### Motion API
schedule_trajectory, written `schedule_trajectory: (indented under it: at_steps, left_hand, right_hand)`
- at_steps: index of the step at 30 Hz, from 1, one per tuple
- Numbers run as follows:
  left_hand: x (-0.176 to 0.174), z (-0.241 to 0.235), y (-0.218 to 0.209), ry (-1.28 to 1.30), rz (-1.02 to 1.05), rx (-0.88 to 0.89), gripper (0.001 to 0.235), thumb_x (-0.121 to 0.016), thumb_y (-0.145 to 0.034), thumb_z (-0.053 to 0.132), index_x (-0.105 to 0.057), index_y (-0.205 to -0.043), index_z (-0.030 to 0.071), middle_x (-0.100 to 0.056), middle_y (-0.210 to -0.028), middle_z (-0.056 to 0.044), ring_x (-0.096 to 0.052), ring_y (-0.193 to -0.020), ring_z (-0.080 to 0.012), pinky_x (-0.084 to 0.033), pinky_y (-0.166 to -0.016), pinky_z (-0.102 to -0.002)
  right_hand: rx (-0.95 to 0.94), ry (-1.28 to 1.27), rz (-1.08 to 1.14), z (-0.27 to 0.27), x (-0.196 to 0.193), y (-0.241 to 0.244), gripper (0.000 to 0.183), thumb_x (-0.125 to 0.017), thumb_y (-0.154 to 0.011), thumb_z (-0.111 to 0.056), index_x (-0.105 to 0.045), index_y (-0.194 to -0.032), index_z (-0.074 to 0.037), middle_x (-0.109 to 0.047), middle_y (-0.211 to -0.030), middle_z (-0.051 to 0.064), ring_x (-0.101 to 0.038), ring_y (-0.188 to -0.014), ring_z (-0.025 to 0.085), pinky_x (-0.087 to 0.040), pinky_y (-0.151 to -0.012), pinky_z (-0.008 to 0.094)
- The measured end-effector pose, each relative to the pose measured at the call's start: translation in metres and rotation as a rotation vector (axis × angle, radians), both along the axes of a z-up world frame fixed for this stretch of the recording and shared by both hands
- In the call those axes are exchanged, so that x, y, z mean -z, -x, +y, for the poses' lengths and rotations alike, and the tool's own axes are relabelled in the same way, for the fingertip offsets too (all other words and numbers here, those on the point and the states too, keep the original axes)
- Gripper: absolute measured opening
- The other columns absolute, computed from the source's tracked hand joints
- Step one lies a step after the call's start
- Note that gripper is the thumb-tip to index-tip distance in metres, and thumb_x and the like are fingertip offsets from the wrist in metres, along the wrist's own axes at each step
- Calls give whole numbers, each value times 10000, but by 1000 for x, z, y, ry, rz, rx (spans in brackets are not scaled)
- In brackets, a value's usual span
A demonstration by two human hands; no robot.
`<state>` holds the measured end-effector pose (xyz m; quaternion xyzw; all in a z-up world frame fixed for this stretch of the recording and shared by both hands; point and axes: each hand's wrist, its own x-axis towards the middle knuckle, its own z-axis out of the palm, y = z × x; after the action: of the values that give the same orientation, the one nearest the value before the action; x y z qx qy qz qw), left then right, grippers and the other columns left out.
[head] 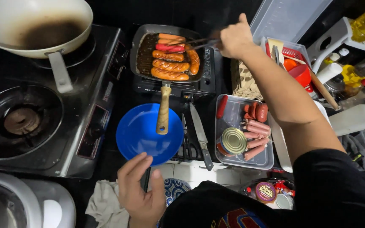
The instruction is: Frying sausages in a grill pan on a stove and organizing them into a plastic container using tongs.
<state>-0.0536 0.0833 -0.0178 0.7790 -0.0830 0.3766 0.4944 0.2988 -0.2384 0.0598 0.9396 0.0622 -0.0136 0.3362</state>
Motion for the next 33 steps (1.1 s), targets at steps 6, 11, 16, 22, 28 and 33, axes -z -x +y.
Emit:
schedule_trajectory:
  at_steps: [6,11,16,22,28,33]
  left_hand:
    - [-2,0,2,-24,-38,-3,257,-623,-975,163,-666,-1160,-9,-666,-1181,-218,-692,-1079,-308,-600,-937,-386]
    - [-3,2,5,-32,-18,4,254,-621,-982,171,-664,-1165,0,-667,-1189,-213,-689,-1087,-304,-604,-942,-390]
    - [-1,3,6,-43,0,25,259,-629,-979,174,-658,-1181,14,-668,-1210,-208,-673,-1109,-305,-593,-954,-399]
    - [-5,1,4,-32,-31,71,257,-631,-973,167,-668,-1170,5,-671,-1193,-211,-690,-1097,-308,-605,-953,-392]
    - [-5,-7,1,-26,-5,144,260,-646,-961,151,-672,-1184,20,-669,-1220,-189,-684,-1135,-304,-600,-982,-402]
    - [-8,-9,-2,-55,-42,169,242,-634,-969,176,-678,-1160,34,-674,-1201,-171,-689,-1110,-289,-610,-958,-403]
  right_hand:
    - [-69,3,1,-4,23,-3,489,-486,-1032,-551,-755,-831,-196,-801,-828,47,-725,-733,243,-278,-1025,459]
    - [-48,3,-22,-6,28,-2,493,-476,-1039,-523,-772,-799,-210,-804,-823,31,-726,-717,229,-282,-1025,451]
    - [57,-151,-68,-34,28,3,547,-472,-1104,-570,-703,-769,-205,-731,-707,15,-693,-707,241,-303,-1020,447]
    - [67,-599,-312,-82,63,22,290,-604,-999,-482,-756,-1199,-338,-777,-922,169,-706,-928,404,-340,-929,503]
    - [210,-902,-399,-85,115,53,288,-681,-944,-470,-801,-1159,-322,-780,-970,95,-713,-956,356,-470,-937,487]
    - [499,-1145,-360,-63,130,78,337,-691,-950,-476,-752,-1242,-320,-771,-1099,73,-699,-1068,331,-533,-916,424]
